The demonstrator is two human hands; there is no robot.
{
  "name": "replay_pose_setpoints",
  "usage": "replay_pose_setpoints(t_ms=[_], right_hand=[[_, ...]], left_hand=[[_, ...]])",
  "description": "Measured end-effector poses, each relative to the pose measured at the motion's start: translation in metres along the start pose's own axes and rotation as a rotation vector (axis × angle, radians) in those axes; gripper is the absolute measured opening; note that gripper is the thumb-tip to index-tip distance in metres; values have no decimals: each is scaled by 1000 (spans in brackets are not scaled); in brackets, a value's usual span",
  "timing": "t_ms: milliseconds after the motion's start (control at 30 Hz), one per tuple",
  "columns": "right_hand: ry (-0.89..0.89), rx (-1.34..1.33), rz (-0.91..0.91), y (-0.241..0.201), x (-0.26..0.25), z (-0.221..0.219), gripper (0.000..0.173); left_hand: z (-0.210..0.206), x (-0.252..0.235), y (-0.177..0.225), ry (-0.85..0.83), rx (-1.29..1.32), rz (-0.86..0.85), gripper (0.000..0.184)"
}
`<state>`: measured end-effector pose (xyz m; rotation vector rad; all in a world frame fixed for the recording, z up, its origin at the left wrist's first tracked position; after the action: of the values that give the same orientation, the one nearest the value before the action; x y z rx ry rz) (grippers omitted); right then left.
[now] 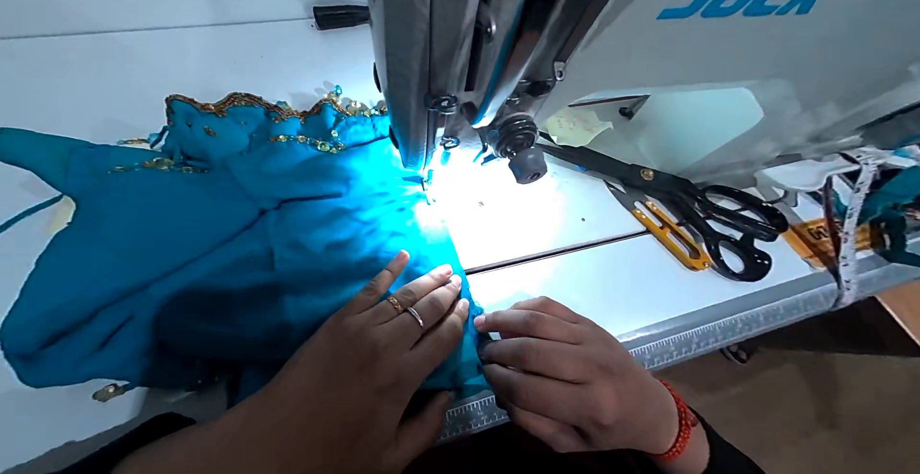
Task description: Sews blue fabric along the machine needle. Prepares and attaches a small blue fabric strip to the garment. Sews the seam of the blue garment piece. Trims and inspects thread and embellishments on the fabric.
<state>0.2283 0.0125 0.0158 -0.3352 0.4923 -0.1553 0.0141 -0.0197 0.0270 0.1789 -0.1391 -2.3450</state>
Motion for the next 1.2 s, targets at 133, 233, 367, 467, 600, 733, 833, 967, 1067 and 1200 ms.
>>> replay_pose_setpoints(t_ms=[133,233,367,467,600,733,833,967,1067,1200], right_hand=[[9,35,-10,-4,2,-2,19],[11,69,-21,-7,3,-5,19],[26,86,-21,-6,4,-6,18],[29,86,-23,-6,3,-7,18],[14,68,-34,-5,0,-5,19],[-14,89,-80,-1,-6,-1,20],[-16,104,-92,4,-12,0,19],[-20,108,-87,9,-15,0,19],[-14,107,-89,9,-15,-1,19],[-17,101,-95,9,-15,-1,19]], left_hand=[[-7,3,-5,17,63,-4,53],[-10,5,-7,9,42,-30,53],[-10,4,-7,13,30,-59,52],[-9,3,-8,7,32,-66,51],[-9,2,-11,8,32,-62,51],[-9,-4,-22,13,59,-72,51],[-7,-8,-31,21,65,-78,50],[-5,-11,-38,8,50,-82,51],[-5,-11,-39,-1,42,-88,51],[-4,-12,-40,-1,45,-97,51]])
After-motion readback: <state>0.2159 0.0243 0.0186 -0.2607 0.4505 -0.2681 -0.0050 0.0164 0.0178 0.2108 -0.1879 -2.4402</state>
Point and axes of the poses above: each hand's wrist, its own x-axis away from the middle knuckle, its own z-axis out of the back of the hand, y = z × x, the point moved 3 cm from there along -x, towards the middle knuckle, and after that the axes turned 12 degrees about -y, right-handed, at the moved point
